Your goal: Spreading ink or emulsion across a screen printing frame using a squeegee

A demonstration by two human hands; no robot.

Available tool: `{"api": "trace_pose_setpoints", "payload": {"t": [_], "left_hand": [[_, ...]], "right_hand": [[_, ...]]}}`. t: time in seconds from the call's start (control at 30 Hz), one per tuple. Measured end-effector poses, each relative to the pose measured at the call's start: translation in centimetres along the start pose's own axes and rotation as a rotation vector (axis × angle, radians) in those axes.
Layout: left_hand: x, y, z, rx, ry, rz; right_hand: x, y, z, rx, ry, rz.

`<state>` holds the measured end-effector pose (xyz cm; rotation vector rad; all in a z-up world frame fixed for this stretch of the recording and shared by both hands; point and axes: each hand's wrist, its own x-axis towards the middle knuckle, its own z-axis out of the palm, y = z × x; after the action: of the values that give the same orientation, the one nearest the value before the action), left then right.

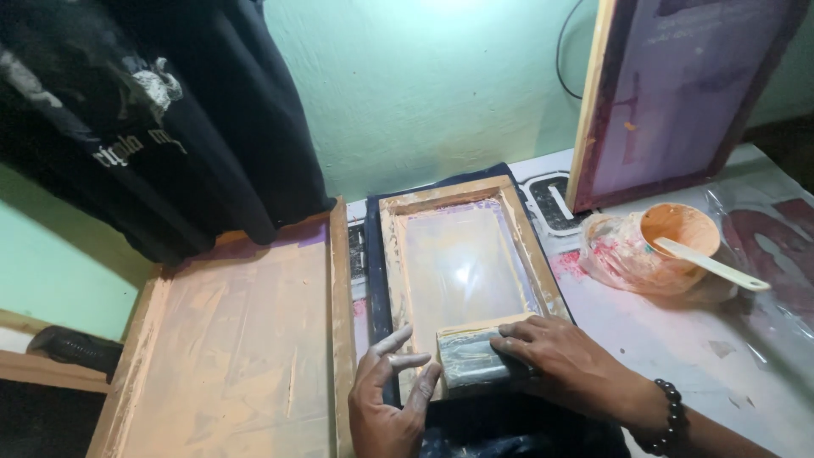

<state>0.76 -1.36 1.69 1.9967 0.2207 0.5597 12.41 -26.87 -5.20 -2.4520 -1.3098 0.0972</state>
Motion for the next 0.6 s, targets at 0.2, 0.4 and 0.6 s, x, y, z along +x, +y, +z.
{"api": "trace_pose_setpoints", "payload": {"t": [0.2, 0.4, 0.6], "left_hand": [[1.2, -0.9, 0.1, 0.029, -0.021, 0.009], [3.8, -0.8, 0.2, 0.068, -0.051, 0.123], [9.4, -0.6, 1.5, 0.248, -0.078, 0.237]], "right_hand": [[4.8, 1.3, -4.9, 0.024, -0.180, 0.218], [9.7, 1.3, -9.6, -0.147, -0.253, 0.304], [13.7, 5.8, -8.4, -0.226, 0.005, 0.285]]}}
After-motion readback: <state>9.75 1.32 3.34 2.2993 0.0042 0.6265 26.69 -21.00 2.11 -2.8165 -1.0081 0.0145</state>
